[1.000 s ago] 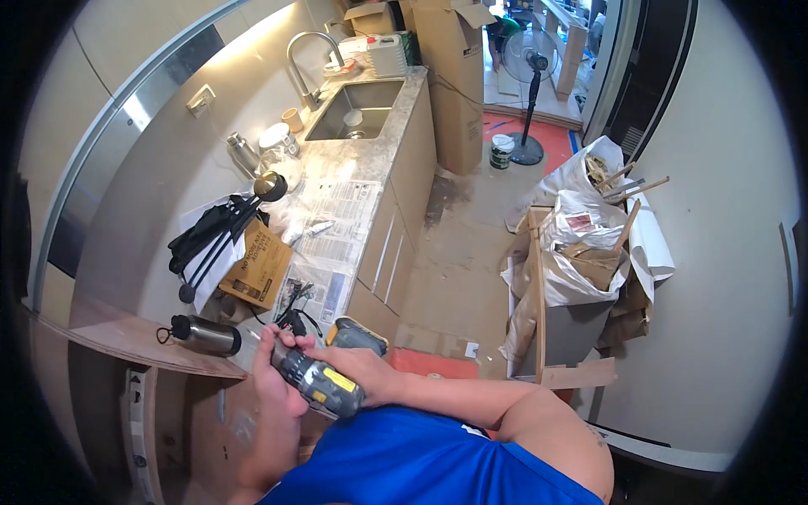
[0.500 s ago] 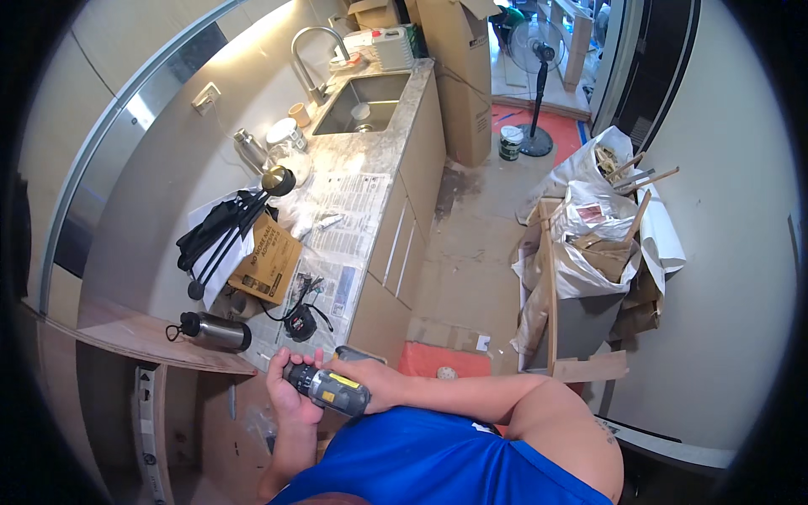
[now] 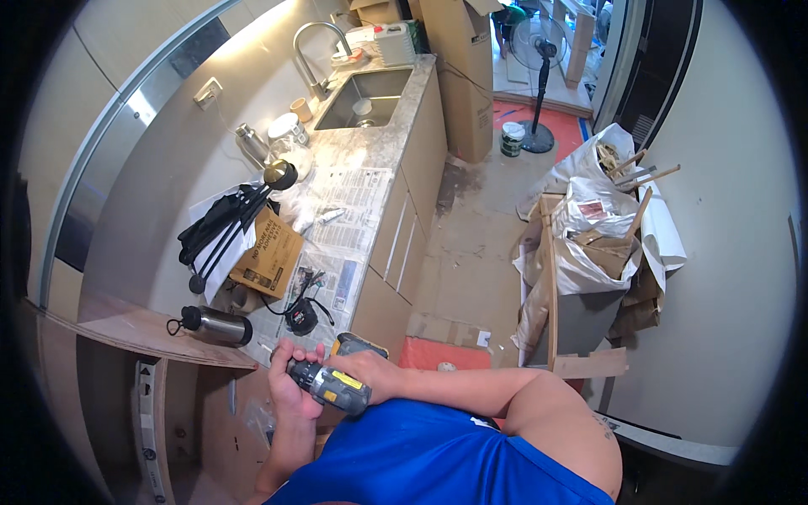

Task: The person measures a wooden cabinet structure using a tape measure and level, then marks the wood with a pencil. They use a cordless drill to drive screws into the cabinet frame and handle a wooden panel, positioning it for installation.

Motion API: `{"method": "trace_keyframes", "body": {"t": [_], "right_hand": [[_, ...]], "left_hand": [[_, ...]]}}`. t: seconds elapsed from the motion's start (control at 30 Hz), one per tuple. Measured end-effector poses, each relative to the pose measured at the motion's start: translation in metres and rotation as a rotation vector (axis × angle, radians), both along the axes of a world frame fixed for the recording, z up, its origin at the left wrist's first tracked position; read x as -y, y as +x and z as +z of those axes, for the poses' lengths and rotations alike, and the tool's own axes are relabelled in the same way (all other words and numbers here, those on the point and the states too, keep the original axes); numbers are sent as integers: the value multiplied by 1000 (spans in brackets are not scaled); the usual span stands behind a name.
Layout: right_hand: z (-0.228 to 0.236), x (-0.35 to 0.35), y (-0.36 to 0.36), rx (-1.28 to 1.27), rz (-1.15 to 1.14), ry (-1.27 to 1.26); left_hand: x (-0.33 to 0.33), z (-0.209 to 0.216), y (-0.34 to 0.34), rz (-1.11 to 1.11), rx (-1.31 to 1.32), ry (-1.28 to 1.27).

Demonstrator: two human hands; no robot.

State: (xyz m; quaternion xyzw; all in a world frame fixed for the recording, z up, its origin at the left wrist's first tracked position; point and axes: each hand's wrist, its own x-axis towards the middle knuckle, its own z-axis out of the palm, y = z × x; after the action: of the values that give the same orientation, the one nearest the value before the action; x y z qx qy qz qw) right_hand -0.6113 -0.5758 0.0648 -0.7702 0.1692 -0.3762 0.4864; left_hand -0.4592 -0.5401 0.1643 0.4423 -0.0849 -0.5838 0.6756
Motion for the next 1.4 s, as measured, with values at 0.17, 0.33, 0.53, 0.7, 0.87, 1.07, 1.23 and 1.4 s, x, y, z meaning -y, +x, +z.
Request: {"method": "trace_keyframes", "body": {"t": [0.17,0.33,0.53,0.7,0.87,1.07,1.23,1.4], "right_hand": [[-1,-2,0,-11,5,-33],[2,-2,2,-1,2,-98],[-3,-4,5,-50,-1,-140],[1,-3,3,-110,6,-122],[-1,0,3,-201,-11,-237],[15,18,8,-430,-36,-561],[1,29,20,-425,21,-602],[-7,32,35,-449,55,-627]], "left_hand": [[-4,-1,2,-22,-12,7],[-7,0,5,-2,-49,30],[-12,-11,16,16,2,61],[-7,-13,13,36,7,97],[-8,-19,19,60,13,145],[-13,-75,54,73,71,285],[-13,-89,66,84,28,253],[-15,-103,79,95,-45,321]]}}
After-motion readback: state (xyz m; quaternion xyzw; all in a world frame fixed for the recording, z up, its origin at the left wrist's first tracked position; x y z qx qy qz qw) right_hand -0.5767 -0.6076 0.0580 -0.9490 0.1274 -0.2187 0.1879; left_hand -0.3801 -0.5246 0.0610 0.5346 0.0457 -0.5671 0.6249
